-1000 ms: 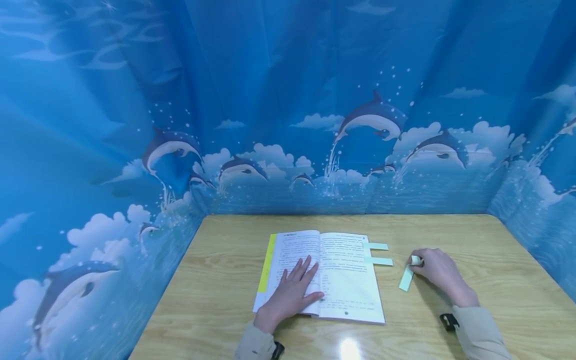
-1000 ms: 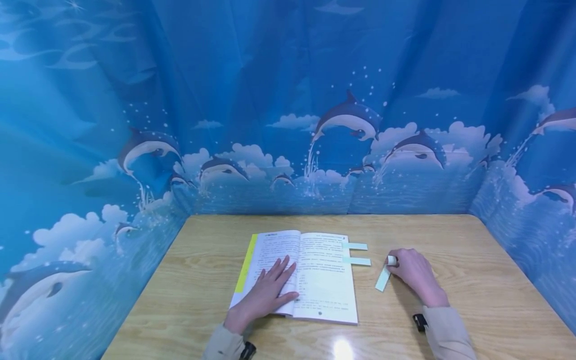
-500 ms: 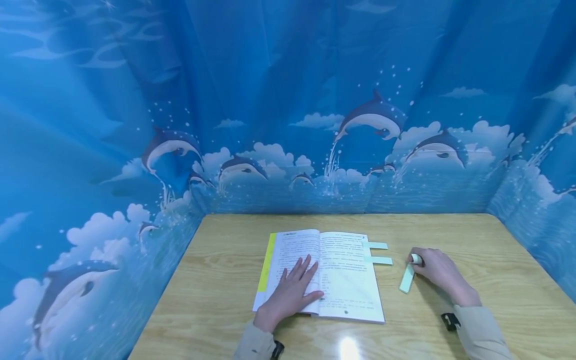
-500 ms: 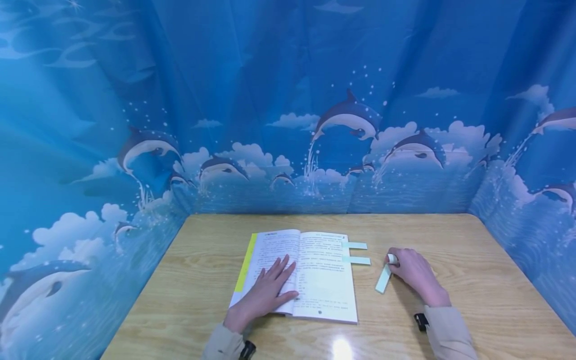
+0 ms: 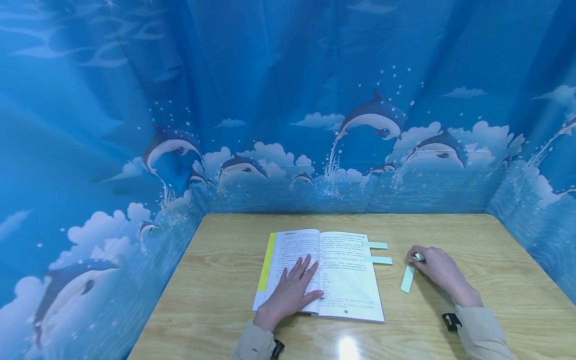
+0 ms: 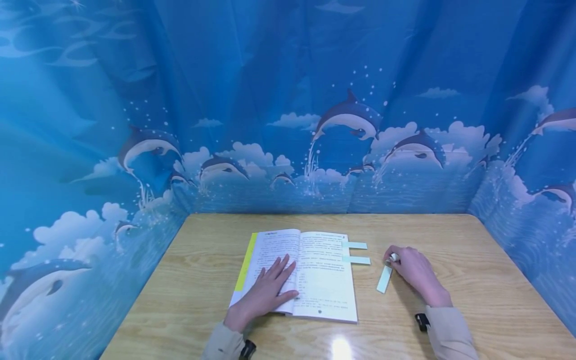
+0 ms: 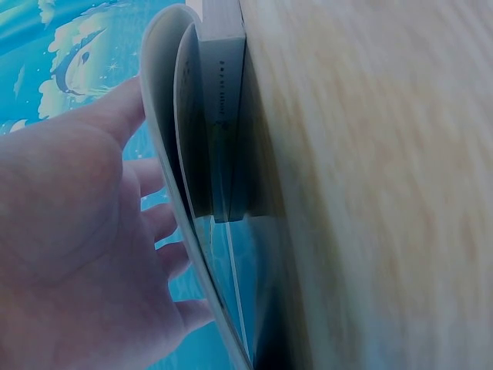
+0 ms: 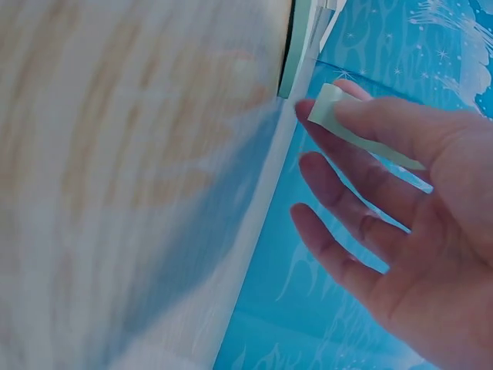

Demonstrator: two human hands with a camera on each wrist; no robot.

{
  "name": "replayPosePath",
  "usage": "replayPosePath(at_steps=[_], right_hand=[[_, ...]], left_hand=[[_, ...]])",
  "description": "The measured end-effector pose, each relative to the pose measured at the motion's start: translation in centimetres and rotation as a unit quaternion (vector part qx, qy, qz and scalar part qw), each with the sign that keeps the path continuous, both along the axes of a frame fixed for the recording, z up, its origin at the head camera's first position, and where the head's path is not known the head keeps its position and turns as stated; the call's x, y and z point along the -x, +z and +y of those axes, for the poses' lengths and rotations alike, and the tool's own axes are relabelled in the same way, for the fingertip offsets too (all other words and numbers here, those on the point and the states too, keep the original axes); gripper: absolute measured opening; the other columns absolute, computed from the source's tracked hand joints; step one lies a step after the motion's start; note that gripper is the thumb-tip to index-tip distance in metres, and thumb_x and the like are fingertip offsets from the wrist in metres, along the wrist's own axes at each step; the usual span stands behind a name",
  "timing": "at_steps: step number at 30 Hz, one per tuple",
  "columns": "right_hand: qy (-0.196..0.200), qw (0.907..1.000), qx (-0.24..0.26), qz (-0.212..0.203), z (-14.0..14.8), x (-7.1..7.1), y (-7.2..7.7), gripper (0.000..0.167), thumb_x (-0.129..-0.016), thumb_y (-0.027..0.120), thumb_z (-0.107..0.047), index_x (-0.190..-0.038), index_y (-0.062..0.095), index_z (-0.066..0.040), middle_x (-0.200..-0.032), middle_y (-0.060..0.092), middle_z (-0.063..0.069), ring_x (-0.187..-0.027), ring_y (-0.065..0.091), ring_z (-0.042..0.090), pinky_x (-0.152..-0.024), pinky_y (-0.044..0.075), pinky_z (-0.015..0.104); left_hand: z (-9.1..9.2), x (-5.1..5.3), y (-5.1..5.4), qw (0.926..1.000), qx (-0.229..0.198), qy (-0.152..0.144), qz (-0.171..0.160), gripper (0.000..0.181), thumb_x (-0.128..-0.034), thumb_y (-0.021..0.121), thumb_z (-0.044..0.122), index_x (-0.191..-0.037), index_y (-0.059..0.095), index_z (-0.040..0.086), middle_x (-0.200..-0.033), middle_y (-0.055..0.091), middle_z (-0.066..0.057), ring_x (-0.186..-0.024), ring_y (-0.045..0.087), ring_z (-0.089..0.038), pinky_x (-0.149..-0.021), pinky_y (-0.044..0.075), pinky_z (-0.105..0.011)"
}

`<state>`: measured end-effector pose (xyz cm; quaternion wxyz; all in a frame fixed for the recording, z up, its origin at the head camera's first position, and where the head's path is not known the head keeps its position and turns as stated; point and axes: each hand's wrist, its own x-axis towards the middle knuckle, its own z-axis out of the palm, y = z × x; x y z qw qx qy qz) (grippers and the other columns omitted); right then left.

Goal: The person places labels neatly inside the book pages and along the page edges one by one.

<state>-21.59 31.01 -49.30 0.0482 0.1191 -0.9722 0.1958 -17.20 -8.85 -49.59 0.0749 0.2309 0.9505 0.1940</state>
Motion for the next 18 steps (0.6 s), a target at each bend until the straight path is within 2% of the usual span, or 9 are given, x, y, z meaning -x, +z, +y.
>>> replayPosePath(at_steps=[3,7,13,18], right_hand=[[-0.006,0.9997,0.008,0.021,0.0,-0.2,0.2,0.012,-0.087,0.075,-0.001,-0.093,0.076,-0.011,-0.093,0.075,0.013,-0.083,0.070,0.033,-0.071,0.057,0.052],[-0.012,0.9995,0.004,0.031,-0.1,-0.3,0.4,0.012,-0.084,0.079,-0.005,-0.092,0.080,-0.014,-0.095,0.075,0.011,-0.076,0.068,0.024,-0.065,0.057,0.044],[-0.018,0.9995,0.003,0.024,-0.2,-0.6,0.8,0.012,-0.084,0.080,-0.008,-0.093,0.081,-0.015,-0.093,0.077,0.011,-0.069,0.067,0.020,-0.057,0.054,0.038],[-0.029,0.9994,0.017,0.008,-0.5,-0.7,1.1,0.011,-0.086,0.079,-0.010,-0.097,0.080,-0.010,-0.089,0.076,0.012,-0.065,0.064,0.015,-0.056,0.052,0.035]], left_hand=[[0.0,0.0,0.0,1.0000,-0.002,0.000,0.000,0.073,-0.1011,0.054,0.052,-0.161,0.030,0.017,-0.169,0.016,-0.009,-0.155,0.016,-0.031,-0.121,0.018,-0.064],[0.0,0.0,-0.1,1.0000,-0.001,0.001,-0.002,0.073,-0.1011,0.054,0.052,-0.161,0.030,0.017,-0.170,0.015,-0.008,-0.155,0.016,-0.031,-0.121,0.018,-0.064],[0.0,0.0,0.0,1.0000,-0.001,0.003,-0.006,0.074,-0.1010,0.054,0.053,-0.161,0.029,0.017,-0.170,0.015,-0.007,-0.155,0.015,-0.030,-0.122,0.017,-0.063],[0.0,0.0,0.0,1.0000,-0.004,-0.001,-0.002,0.074,-0.1007,0.055,0.052,-0.160,0.031,0.016,-0.169,0.017,-0.009,-0.155,0.017,-0.031,-0.121,0.018,-0.064]])
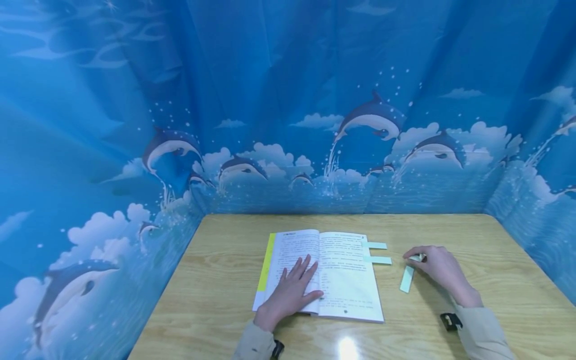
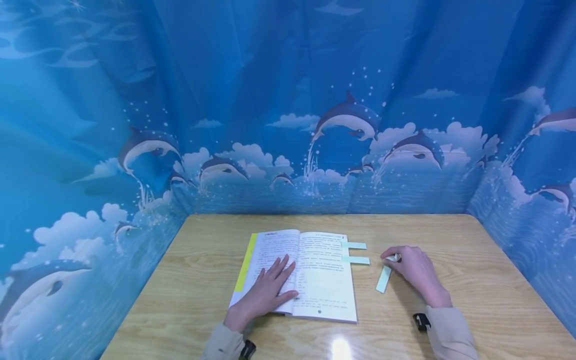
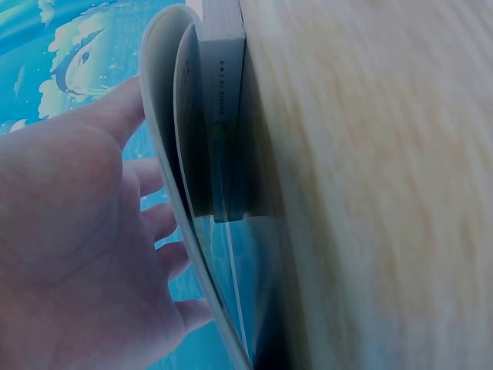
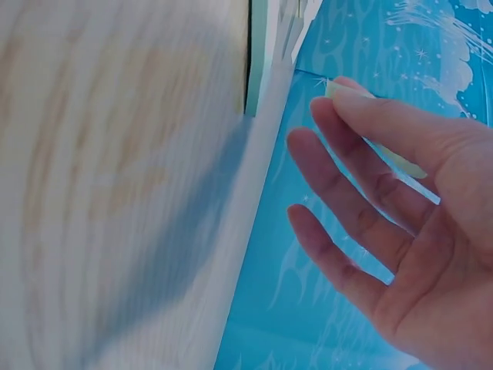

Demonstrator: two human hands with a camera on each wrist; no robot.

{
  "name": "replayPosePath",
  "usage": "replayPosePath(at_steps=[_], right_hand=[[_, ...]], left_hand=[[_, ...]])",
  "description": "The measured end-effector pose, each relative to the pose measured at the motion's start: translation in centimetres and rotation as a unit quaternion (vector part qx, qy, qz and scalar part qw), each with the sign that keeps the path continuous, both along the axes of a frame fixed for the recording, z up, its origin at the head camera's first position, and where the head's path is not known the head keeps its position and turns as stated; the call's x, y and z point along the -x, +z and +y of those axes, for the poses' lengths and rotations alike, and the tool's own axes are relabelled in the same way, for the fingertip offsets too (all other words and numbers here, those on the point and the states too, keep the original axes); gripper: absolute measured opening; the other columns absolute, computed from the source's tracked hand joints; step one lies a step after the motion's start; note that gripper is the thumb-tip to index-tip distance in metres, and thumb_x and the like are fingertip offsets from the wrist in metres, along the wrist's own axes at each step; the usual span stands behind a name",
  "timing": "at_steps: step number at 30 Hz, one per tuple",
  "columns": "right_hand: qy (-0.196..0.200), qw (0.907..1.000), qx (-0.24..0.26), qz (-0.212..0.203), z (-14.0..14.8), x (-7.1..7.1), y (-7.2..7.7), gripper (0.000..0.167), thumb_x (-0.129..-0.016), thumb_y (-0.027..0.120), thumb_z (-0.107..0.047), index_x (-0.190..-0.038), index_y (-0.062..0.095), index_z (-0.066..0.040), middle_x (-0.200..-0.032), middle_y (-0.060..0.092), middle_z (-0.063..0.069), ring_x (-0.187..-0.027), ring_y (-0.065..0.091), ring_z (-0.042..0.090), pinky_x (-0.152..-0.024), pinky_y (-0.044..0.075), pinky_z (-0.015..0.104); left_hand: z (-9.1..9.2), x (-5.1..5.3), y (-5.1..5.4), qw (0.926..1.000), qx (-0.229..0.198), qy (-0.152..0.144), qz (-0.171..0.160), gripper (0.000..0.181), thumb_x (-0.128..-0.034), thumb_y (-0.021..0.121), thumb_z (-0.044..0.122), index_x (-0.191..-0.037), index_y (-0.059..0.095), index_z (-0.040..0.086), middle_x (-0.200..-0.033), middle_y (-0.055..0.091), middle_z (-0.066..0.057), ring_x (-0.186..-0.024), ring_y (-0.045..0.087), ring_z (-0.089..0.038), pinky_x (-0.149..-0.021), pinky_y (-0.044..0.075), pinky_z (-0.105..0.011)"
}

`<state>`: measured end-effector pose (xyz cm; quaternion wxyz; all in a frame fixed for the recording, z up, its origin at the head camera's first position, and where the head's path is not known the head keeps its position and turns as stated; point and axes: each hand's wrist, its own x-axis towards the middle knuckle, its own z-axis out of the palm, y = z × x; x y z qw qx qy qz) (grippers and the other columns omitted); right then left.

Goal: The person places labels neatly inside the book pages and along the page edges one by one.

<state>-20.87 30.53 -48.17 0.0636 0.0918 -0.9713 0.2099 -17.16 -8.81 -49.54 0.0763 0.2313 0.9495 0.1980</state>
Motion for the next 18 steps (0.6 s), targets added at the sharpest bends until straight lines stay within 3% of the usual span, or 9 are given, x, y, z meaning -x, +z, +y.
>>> replayPosePath(at_steps=[4,6,8,12,15,18], right_hand=[[-0.011,0.9997,0.012,-0.016,-0.3,-0.1,0.3,0.018,-0.088,0.078,-0.017,-0.102,0.079,-0.005,-0.097,0.076,0.017,-0.061,0.055,0.013,-0.063,0.054,0.042],[-0.012,0.9998,0.017,-0.006,-0.5,-0.2,0.4,0.019,-0.090,0.076,-0.019,-0.104,0.078,-0.005,-0.102,0.076,0.018,-0.064,0.059,0.016,-0.069,0.055,0.048],[-0.009,0.9996,0.026,0.006,-0.6,-0.3,0.5,0.021,-0.092,0.074,-0.018,-0.108,0.077,-0.006,-0.102,0.076,0.018,-0.061,0.058,0.021,-0.065,0.053,0.049],[-0.004,0.9981,0.045,0.042,-1.2,-0.5,0.6,0.026,-0.091,0.075,-0.017,-0.116,0.074,-0.007,-0.099,0.076,0.015,-0.073,0.067,0.030,-0.067,0.054,0.049],[-0.010,0.9975,0.056,0.042,-2.0,-0.6,0.7,0.022,-0.092,0.075,-0.019,-0.111,0.075,-0.009,-0.099,0.076,0.012,-0.086,0.070,0.031,-0.075,0.055,0.052],[-0.014,0.9972,0.072,0.018,-3.1,-0.7,0.9,0.015,-0.094,0.073,-0.022,-0.104,0.076,-0.011,-0.100,0.076,0.009,-0.085,0.070,0.027,-0.074,0.057,0.049]], left_hand=[[-0.1,0.0,0.0,1.0000,-0.001,-0.002,0.003,0.074,-0.1006,0.055,0.052,-0.160,0.031,0.016,-0.169,0.017,-0.010,-0.155,0.018,-0.032,-0.121,0.019,-0.065],[-0.1,0.1,-0.1,1.0000,-0.001,-0.002,0.001,0.074,-0.1008,0.054,0.053,-0.160,0.031,0.016,-0.169,0.016,-0.009,-0.155,0.017,-0.031,-0.121,0.018,-0.064],[-0.1,0.1,-0.2,1.0000,0.001,-0.001,0.001,0.074,-0.1008,0.054,0.053,-0.161,0.030,0.017,-0.169,0.016,-0.008,-0.155,0.017,-0.031,-0.121,0.018,-0.064],[0.0,0.2,-0.4,1.0000,0.005,0.003,-0.005,0.074,-0.1007,0.053,0.054,-0.161,0.029,0.018,-0.170,0.014,-0.006,-0.155,0.015,-0.029,-0.122,0.017,-0.063],[0.0,0.2,-0.4,0.9999,0.006,0.005,-0.008,0.074,-0.1004,0.054,0.054,-0.161,0.030,0.019,-0.170,0.014,-0.006,-0.156,0.015,-0.029,-0.122,0.017,-0.063],[0.0,0.2,-0.4,0.9999,0.006,0.004,-0.008,0.074,-0.1005,0.054,0.054,-0.161,0.030,0.019,-0.170,0.015,-0.006,-0.156,0.015,-0.029,-0.122,0.017,-0.062]])
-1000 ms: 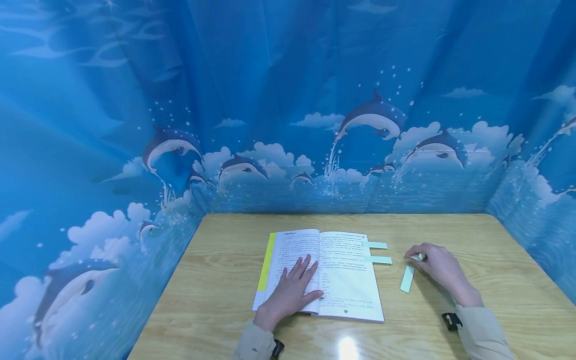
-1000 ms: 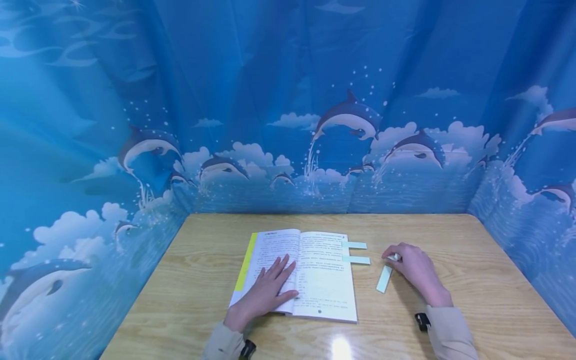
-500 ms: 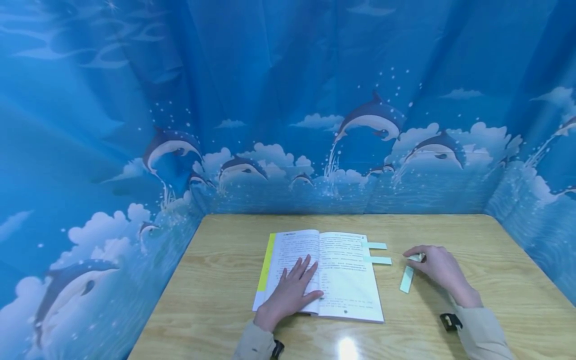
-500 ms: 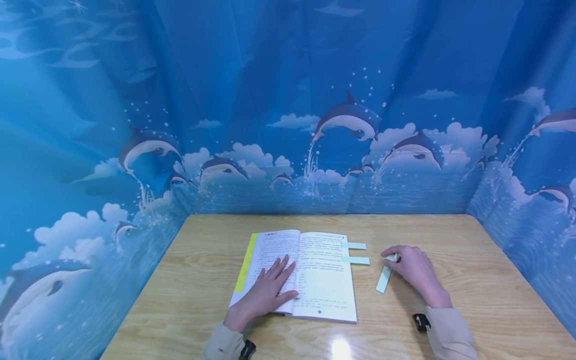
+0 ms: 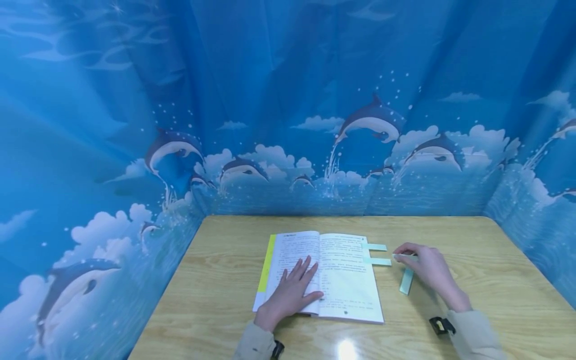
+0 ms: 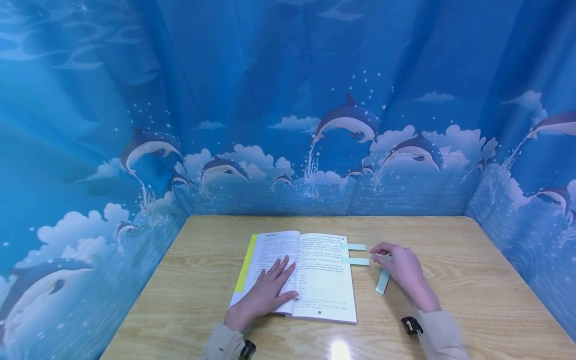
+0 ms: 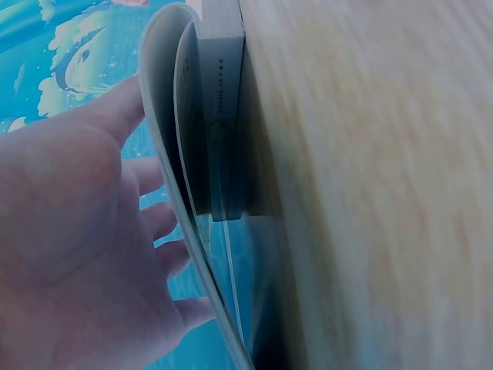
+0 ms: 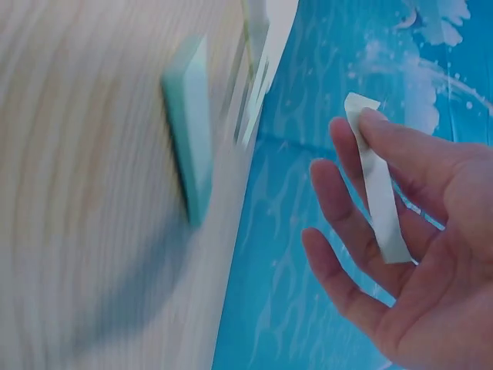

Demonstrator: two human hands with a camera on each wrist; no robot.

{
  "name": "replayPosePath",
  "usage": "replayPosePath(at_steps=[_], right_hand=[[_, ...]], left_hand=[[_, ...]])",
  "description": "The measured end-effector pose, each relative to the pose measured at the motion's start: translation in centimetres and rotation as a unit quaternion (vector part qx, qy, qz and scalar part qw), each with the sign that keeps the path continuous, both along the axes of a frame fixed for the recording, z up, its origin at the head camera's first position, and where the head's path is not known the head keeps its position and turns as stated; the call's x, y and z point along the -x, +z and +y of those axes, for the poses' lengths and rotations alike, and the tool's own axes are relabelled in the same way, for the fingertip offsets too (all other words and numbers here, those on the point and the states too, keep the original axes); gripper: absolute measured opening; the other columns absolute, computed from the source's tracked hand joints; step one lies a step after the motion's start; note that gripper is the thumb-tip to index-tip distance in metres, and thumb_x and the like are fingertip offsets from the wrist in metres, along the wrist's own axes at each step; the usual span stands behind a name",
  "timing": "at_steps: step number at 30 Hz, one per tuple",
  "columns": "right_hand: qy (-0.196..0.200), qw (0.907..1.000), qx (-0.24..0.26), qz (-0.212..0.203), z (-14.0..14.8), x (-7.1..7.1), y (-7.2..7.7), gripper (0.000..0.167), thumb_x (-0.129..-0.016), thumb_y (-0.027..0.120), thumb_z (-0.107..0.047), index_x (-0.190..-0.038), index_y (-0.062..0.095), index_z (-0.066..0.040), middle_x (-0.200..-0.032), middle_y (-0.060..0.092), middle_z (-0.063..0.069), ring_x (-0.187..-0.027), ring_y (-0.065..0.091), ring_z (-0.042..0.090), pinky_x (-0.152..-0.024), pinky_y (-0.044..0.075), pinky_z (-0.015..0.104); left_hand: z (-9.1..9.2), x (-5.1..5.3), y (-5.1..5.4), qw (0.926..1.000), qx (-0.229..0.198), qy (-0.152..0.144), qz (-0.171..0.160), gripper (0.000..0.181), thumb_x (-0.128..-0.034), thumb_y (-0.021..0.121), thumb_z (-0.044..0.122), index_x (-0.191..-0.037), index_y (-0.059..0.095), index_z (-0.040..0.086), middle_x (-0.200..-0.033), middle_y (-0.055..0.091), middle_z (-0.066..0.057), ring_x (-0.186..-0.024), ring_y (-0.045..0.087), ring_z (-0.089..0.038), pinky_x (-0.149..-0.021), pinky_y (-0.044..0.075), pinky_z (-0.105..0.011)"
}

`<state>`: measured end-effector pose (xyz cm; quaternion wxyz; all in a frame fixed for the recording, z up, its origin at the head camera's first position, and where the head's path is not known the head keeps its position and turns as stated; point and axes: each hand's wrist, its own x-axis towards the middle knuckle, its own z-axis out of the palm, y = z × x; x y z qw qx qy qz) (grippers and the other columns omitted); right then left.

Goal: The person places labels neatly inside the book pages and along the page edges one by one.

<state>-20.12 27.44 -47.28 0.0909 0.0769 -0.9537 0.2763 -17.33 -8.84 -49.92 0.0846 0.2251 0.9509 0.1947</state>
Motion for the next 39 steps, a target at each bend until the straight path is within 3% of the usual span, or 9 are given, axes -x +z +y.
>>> replayPosePath(at_steps=[3,8,16,26,39], right_hand=[[0.012,0.9997,0.011,-0.016,-1.1,-0.1,0.1,0.012,-0.095,0.072,-0.022,-0.102,0.076,-0.013,-0.100,0.076,0.007,-0.084,0.070,0.022,-0.072,0.058,0.044],[0.029,0.9994,0.012,-0.018,-2.8,-0.2,-0.1,0.008,-0.090,0.077,-0.017,-0.096,0.078,-0.013,-0.101,0.076,0.008,-0.090,0.070,0.026,-0.078,0.058,0.047],[0.021,0.9980,0.017,-0.056,-4.9,-0.1,-0.7,0.010,-0.088,0.078,-0.019,-0.097,0.078,-0.014,-0.088,0.073,-0.001,-0.072,0.059,0.011,-0.063,0.047,0.029],[0.019,0.9938,0.028,-0.106,-6.1,0.1,-1.2,0.012,-0.081,0.084,-0.018,-0.081,0.072,-0.018,-0.076,0.066,-0.006,-0.069,0.056,0.012,-0.066,0.044,0.031],[-0.002,0.9901,0.018,-0.139,-6.3,0.2,-1.9,0.012,-0.082,0.084,-0.017,-0.081,0.073,-0.012,-0.071,0.062,-0.003,-0.065,0.053,0.015,-0.062,0.041,0.030]], left_hand=[[0.0,0.0,0.0,1.0000,-0.002,0.000,-0.003,0.074,-0.1007,0.054,0.053,-0.161,0.030,0.018,-0.170,0.015,-0.006,-0.156,0.015,-0.029,-0.122,0.017,-0.062],[-0.1,0.0,0.0,1.0000,-0.004,0.000,-0.007,0.073,-0.1010,0.054,0.053,-0.161,0.029,0.019,-0.170,0.014,-0.006,-0.156,0.014,-0.028,-0.122,0.016,-0.063],[-0.1,0.1,0.0,1.0000,-0.003,-0.001,-0.004,0.073,-0.1011,0.053,0.054,-0.161,0.030,0.018,-0.170,0.015,-0.006,-0.156,0.015,-0.029,-0.122,0.017,-0.063],[0.0,0.1,0.0,1.0000,0.001,0.000,-0.002,0.074,-0.1008,0.053,0.055,-0.161,0.029,0.019,-0.170,0.014,-0.006,-0.156,0.015,-0.029,-0.122,0.017,-0.063],[0.1,0.1,0.0,1.0000,0.001,0.000,0.001,0.074,-0.1006,0.053,0.054,-0.161,0.030,0.018,-0.170,0.015,-0.007,-0.155,0.016,-0.030,-0.122,0.017,-0.063]])
